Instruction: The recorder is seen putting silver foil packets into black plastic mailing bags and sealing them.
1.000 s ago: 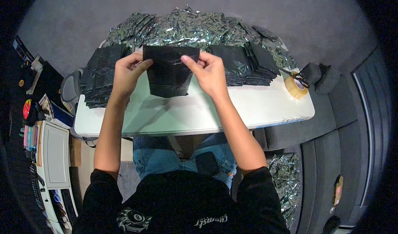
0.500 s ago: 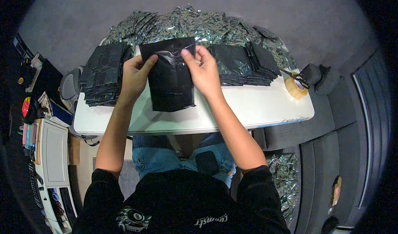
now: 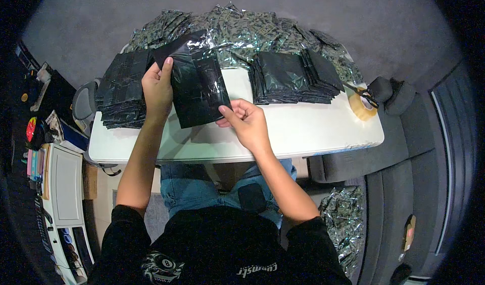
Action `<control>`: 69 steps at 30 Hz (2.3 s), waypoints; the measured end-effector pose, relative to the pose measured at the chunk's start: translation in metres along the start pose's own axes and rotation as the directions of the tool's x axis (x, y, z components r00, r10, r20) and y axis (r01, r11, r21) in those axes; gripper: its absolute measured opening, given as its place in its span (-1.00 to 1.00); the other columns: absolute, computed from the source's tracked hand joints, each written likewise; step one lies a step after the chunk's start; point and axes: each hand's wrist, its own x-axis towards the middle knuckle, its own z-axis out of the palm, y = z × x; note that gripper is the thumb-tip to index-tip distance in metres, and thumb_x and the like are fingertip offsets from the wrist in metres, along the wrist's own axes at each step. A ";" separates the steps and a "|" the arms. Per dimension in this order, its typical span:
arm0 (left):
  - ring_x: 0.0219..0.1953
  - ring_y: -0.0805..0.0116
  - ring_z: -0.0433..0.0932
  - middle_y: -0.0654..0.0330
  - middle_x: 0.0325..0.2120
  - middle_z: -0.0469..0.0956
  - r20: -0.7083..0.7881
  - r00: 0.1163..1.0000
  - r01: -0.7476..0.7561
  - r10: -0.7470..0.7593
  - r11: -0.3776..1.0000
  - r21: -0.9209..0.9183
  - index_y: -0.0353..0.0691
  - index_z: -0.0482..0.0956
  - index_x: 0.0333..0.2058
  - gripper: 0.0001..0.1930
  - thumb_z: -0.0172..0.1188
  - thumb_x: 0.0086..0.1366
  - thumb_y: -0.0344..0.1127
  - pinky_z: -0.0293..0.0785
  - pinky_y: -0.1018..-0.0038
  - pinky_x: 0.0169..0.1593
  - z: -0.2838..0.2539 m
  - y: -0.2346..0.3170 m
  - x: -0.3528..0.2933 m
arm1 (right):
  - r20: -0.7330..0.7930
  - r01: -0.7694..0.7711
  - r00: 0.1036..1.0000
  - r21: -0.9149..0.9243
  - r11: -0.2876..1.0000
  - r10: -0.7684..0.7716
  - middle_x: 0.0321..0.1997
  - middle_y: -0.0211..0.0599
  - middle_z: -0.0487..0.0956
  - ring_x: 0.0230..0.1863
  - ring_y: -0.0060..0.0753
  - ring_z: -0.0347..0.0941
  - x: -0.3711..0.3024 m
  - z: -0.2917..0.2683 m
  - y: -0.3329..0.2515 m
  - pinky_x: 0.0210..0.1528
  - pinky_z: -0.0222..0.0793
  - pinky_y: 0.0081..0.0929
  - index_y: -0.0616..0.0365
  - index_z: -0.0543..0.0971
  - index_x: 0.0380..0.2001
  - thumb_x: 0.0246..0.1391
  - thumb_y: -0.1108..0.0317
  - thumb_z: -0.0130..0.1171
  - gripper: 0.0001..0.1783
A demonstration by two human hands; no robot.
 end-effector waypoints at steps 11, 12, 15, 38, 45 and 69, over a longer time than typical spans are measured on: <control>-0.17 0.55 0.72 0.21 -0.14 0.79 0.159 0.987 0.057 -0.036 0.990 -0.128 -0.40 0.70 0.09 -0.71 0.24 0.66 -0.27 0.65 0.57 -0.03 0.003 0.003 -0.008 | 0.074 -0.042 0.997 0.089 0.995 0.035 -0.30 -0.45 0.77 -0.27 -0.66 0.67 0.025 -0.005 -0.007 -0.14 0.59 -0.65 0.28 0.73 -0.12 0.47 0.34 0.36 -0.81; -0.17 0.55 0.72 0.21 -0.14 0.79 0.159 0.987 0.056 -0.036 0.990 -0.127 -0.40 0.70 0.09 -0.71 0.24 0.66 -0.27 0.65 0.57 -0.03 0.003 0.001 -0.009 | 0.139 -0.062 0.987 -0.128 0.990 0.080 -0.27 -0.46 0.78 -0.27 -0.69 0.65 0.031 -0.007 -0.013 -0.15 0.57 -0.66 0.29 0.74 -0.09 0.46 0.34 0.37 -0.81; -0.14 0.50 0.74 0.18 -0.07 0.79 0.220 0.960 0.199 -0.175 0.976 -0.089 -0.37 0.67 0.14 -0.69 0.37 0.56 -0.31 0.67 0.53 0.01 0.006 0.000 -0.009 | 0.193 0.009 0.981 -0.217 0.976 0.034 -0.23 -0.47 0.79 -0.27 -0.73 0.64 0.042 -0.007 -0.007 -0.17 0.56 -0.67 0.29 0.75 -0.04 0.45 0.35 0.38 -0.80; 0.08 0.32 0.67 0.07 0.07 0.71 0.327 0.835 0.481 -0.442 0.876 -0.043 -0.38 0.50 0.34 -0.57 0.11 0.63 -0.30 0.53 0.37 0.26 0.000 -0.021 -0.052 | 0.218 0.409 0.910 -0.602 0.686 -0.352 -0.07 -0.04 0.66 -0.16 -0.16 0.67 -0.013 0.036 -0.044 -0.10 0.64 -0.29 0.27 0.70 0.15 0.15 0.52 0.46 -0.53; 0.21 -0.12 0.60 -0.21 0.16 0.60 0.230 0.946 0.038 -0.230 0.780 0.624 -0.50 0.32 0.46 -0.39 0.10 0.49 -0.42 0.43 0.07 0.38 -0.048 -0.047 -0.080 | 0.277 0.379 0.923 -0.765 0.521 -0.265 -0.03 -0.10 0.71 -0.04 -0.06 0.69 -0.035 0.006 -0.034 0.04 0.62 -0.15 0.23 0.73 0.08 0.22 0.51 0.42 -0.65; 0.68 -0.11 0.06 -0.18 0.63 0.10 0.536 0.782 -0.504 -0.319 0.183 0.844 -0.45 0.14 0.58 -0.26 -0.09 0.55 -0.15 -0.06 -0.09 0.69 -0.029 -0.033 -0.098 | 0.400 0.413 0.907 -0.906 0.090 -0.133 0.68 0.22 0.24 0.74 0.15 0.06 0.017 0.029 0.062 0.73 -0.03 0.08 0.45 0.32 0.53 0.47 0.16 0.00 -0.26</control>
